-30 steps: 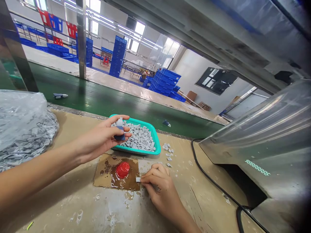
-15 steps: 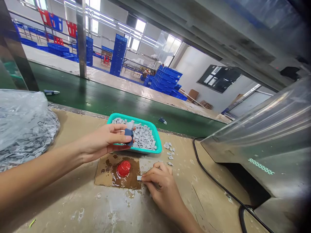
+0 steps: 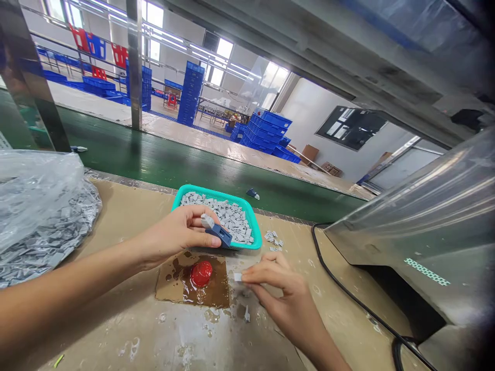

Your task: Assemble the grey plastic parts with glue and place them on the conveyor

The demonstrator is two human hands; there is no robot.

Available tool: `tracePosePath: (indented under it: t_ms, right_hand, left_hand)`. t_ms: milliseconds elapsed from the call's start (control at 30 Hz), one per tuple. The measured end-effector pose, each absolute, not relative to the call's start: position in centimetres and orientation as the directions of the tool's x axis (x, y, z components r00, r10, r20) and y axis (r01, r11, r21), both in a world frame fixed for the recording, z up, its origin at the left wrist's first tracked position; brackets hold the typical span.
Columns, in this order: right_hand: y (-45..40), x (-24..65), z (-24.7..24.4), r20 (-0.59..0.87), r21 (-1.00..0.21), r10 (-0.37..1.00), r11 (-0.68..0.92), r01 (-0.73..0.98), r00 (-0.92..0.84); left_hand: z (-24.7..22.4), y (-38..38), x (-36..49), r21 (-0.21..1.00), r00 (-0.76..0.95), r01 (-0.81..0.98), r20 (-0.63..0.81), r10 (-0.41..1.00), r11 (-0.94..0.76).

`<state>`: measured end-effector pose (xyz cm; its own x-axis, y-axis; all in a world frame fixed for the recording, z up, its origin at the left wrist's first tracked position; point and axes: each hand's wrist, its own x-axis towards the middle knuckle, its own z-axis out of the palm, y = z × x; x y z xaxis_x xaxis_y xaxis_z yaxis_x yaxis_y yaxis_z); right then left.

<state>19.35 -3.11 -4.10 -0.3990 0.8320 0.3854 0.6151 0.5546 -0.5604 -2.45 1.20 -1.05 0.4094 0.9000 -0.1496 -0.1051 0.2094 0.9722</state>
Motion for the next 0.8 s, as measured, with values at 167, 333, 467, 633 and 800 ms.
tracePosePath:
  t_ms: [167, 333, 467, 633, 800]
  right_hand:
    - [-2.0, 18.5, -1.1, 0.430, -0.743, 0.867, 0.498, 0.447, -0.251]
    - [-1.5, 16.4, -0.4, 0.435, -0.748, 0.875, 0.483, 0.454, -0.215]
    - [-1.5, 15.8, -0.4, 0.450, -0.669, 0.845, 0.534, 0.517, -0.291]
    - [-1.8, 15.3, -0.7, 0.485, -0.555, 0.792, 0.607, 0.569, -0.371]
    - [-0.5, 14.3, -1.9, 0.533, -0.541, 0.767, 0.633, 0.553, -0.358]
  left_hand:
    - [-1.6, 1.0, -2.2, 0.995, 0.421, 0.016, -0.094, 0.902, 0.096]
    - [-1.6, 0.6, -1.8, 0.989, 0.435, -0.027, -0.117, 0.893, 0.143]
    - [-1.6, 0.4, -1.7, 0.983, 0.431, -0.048, -0.138, 0.892, 0.175]
    - [-1.8, 0.2, -1.3, 0.889, 0.383, -0.329, -0.183, 0.906, 0.319]
    - [-1.0, 0.5, -1.2, 0.761, 0.284, -0.545, -0.230, 0.931, 0.354]
